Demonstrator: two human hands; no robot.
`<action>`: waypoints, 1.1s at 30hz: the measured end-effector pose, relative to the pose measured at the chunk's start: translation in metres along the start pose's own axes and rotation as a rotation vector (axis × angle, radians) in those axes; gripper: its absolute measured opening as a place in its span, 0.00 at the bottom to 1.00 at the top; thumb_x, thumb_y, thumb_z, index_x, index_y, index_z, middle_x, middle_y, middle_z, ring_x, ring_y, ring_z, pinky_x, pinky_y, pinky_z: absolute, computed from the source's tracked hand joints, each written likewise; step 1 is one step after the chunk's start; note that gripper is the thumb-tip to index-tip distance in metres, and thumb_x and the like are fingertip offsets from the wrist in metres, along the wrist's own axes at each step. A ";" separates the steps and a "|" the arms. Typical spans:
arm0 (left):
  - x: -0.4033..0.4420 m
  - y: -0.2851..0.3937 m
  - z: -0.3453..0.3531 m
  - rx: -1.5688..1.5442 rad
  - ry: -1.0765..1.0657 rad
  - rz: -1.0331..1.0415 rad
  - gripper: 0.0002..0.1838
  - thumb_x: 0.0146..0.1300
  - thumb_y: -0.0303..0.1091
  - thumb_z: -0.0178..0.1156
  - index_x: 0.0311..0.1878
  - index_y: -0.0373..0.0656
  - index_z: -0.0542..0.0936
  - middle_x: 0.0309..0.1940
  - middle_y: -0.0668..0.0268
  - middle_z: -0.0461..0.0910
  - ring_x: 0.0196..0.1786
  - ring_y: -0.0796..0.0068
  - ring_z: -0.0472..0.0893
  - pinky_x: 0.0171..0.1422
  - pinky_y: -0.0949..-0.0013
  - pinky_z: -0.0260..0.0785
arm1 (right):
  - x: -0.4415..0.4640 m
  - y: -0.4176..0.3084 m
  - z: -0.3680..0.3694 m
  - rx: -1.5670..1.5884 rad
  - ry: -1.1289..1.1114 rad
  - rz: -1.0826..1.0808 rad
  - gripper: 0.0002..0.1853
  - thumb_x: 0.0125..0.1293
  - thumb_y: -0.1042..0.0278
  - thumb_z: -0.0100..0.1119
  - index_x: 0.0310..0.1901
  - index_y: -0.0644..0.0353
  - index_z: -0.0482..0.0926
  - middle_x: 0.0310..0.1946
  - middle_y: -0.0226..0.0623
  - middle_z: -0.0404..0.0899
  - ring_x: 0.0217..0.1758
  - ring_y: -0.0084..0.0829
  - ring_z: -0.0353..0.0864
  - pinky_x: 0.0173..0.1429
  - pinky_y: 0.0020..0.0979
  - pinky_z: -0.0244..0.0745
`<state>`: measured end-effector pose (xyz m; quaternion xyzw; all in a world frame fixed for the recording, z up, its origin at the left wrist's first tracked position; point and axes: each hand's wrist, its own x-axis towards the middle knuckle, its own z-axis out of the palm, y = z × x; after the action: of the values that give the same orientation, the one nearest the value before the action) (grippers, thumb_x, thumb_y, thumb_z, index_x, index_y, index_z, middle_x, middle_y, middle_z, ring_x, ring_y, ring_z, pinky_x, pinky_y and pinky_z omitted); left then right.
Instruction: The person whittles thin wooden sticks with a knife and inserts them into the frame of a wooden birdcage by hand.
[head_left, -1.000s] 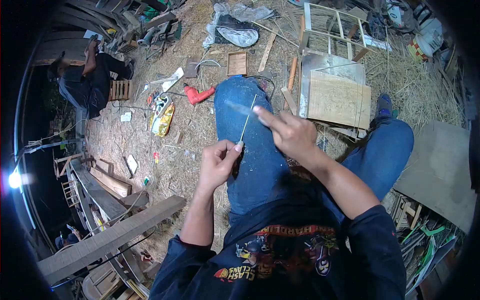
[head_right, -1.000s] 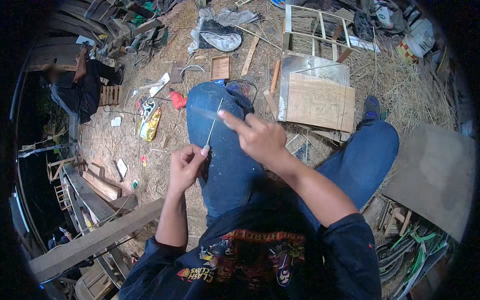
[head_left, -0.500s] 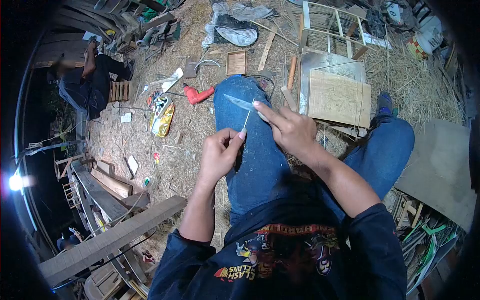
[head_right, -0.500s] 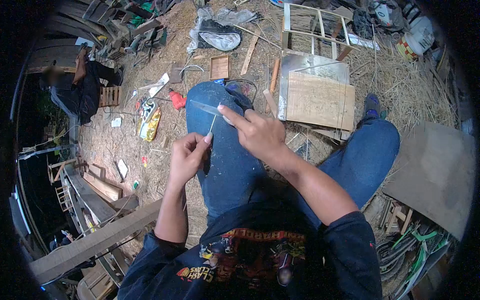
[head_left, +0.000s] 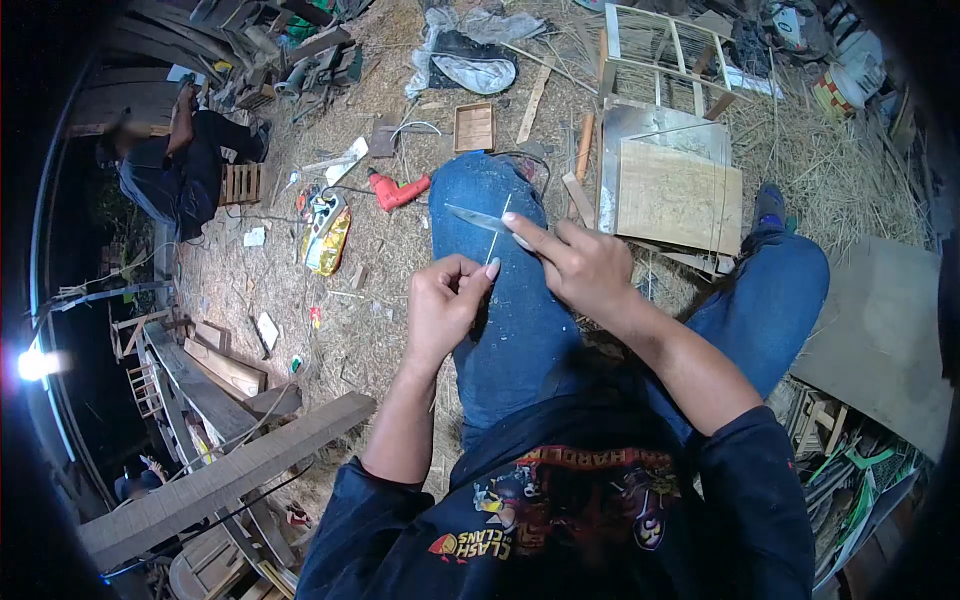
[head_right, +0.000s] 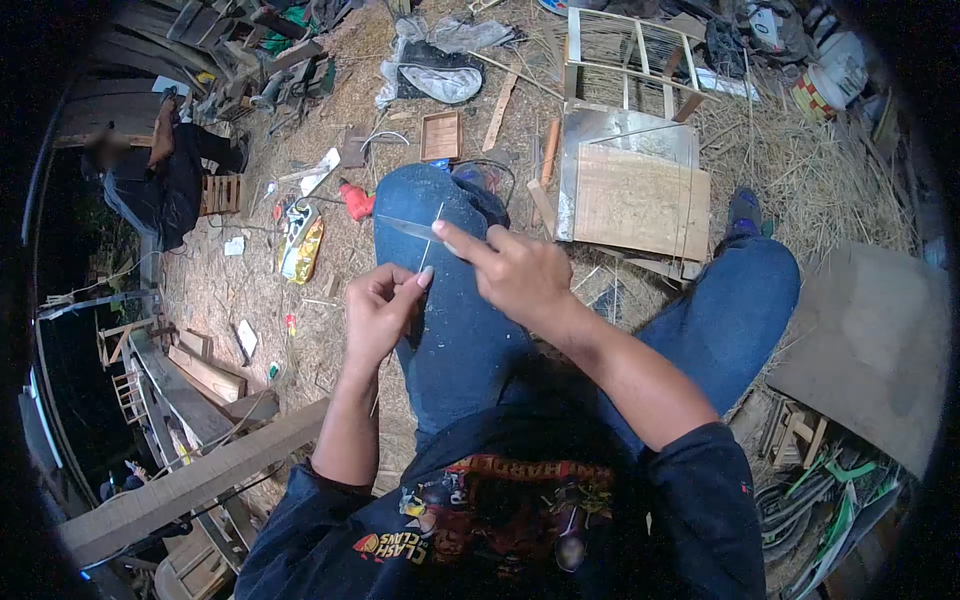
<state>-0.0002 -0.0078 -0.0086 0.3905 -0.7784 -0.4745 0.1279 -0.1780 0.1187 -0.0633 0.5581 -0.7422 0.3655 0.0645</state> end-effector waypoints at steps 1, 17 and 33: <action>0.000 0.003 -0.001 -0.026 -0.018 -0.060 0.17 0.73 0.37 0.69 0.29 0.37 0.82 0.18 0.74 0.76 0.18 0.88 0.70 0.22 0.75 0.57 | 0.002 0.002 0.000 -0.020 -0.002 0.039 0.28 0.67 0.66 0.67 0.68 0.29 0.82 0.26 0.34 0.81 0.27 0.34 0.87 0.21 0.37 0.76; 0.000 0.012 -0.004 -0.064 -0.069 -0.155 0.21 0.78 0.41 0.63 0.30 0.37 0.81 0.16 0.72 0.75 0.16 0.86 0.70 0.20 0.73 0.59 | -0.001 -0.001 -0.005 -0.028 -0.048 0.041 0.28 0.67 0.65 0.68 0.68 0.26 0.82 0.33 0.41 0.86 0.21 0.34 0.84 0.22 0.35 0.77; 0.002 0.012 -0.010 -0.186 -0.150 -0.219 0.23 0.83 0.46 0.56 0.31 0.40 0.80 0.15 0.72 0.75 0.15 0.86 0.68 0.20 0.75 0.57 | 0.010 0.007 0.004 -0.014 0.004 0.161 0.25 0.71 0.62 0.64 0.67 0.26 0.82 0.23 0.33 0.78 0.32 0.44 0.88 0.42 0.43 0.87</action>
<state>-0.0014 -0.0132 0.0061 0.4228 -0.6913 -0.5836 0.0527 -0.1869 0.1096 -0.0645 0.4954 -0.7870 0.3655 0.0402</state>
